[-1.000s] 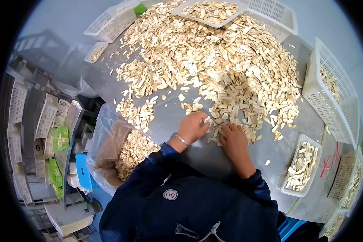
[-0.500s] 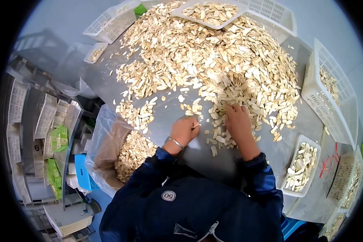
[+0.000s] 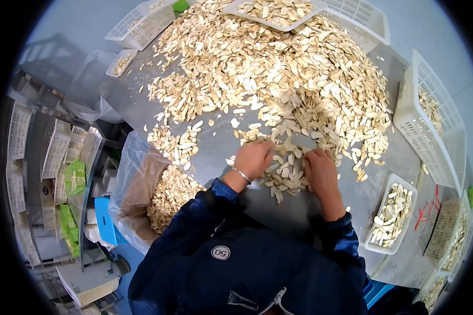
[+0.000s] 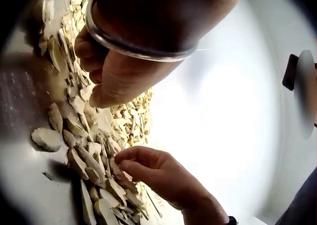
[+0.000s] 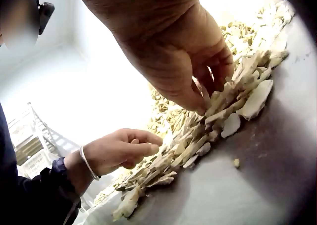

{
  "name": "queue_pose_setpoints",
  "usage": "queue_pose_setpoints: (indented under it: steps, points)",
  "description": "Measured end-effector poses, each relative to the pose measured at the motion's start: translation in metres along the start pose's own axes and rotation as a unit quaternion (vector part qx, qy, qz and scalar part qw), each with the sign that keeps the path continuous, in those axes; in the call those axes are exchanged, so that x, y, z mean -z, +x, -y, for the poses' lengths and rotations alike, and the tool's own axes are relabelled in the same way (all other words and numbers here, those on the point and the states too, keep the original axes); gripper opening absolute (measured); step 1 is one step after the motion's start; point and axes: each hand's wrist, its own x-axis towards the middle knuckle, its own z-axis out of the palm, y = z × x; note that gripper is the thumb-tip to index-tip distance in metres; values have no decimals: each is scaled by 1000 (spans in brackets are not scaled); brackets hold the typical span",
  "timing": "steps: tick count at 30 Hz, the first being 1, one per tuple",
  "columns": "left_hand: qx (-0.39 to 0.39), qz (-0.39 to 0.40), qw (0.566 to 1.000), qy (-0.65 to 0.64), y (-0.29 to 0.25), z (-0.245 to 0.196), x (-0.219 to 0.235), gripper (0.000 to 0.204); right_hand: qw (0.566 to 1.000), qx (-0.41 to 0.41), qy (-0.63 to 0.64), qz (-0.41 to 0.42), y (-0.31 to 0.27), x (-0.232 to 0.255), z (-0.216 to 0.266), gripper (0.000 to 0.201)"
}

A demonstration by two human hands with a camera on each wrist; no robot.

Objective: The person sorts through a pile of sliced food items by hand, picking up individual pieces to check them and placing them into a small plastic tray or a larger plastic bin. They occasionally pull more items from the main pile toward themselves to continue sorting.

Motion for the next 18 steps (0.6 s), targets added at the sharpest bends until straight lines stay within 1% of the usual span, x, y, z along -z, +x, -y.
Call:
queue_pose_setpoints:
  steps: [2,5,9,11,14,15,18]
  points:
    - [-6,10,1000,11,7,-10,-2,28,1000,0,1,-5,1,0,2,10]
    - [-9,28,999,21,14,-18,-5,35,1000,-6,-7,9,7,-1,7,20]
    - [2,68,998,18,13,-16,-6,38,998,32,-27,-36,21,-17,11,30]
    - [7,71,996,45,8,-14,0,36,997,49,-40,-53,29,-23,15,34]
    - [-3,53,997,64,-3,1,7,34,998,49,-26,-8,33,-28,14,28]
    - [-9,45,997,67,-6,7,9,34,999,48,-13,-5,33,-30,13,28]
    - [24,47,997,50,-5,18,18,30,999,46,11,12,28,-31,6,28]
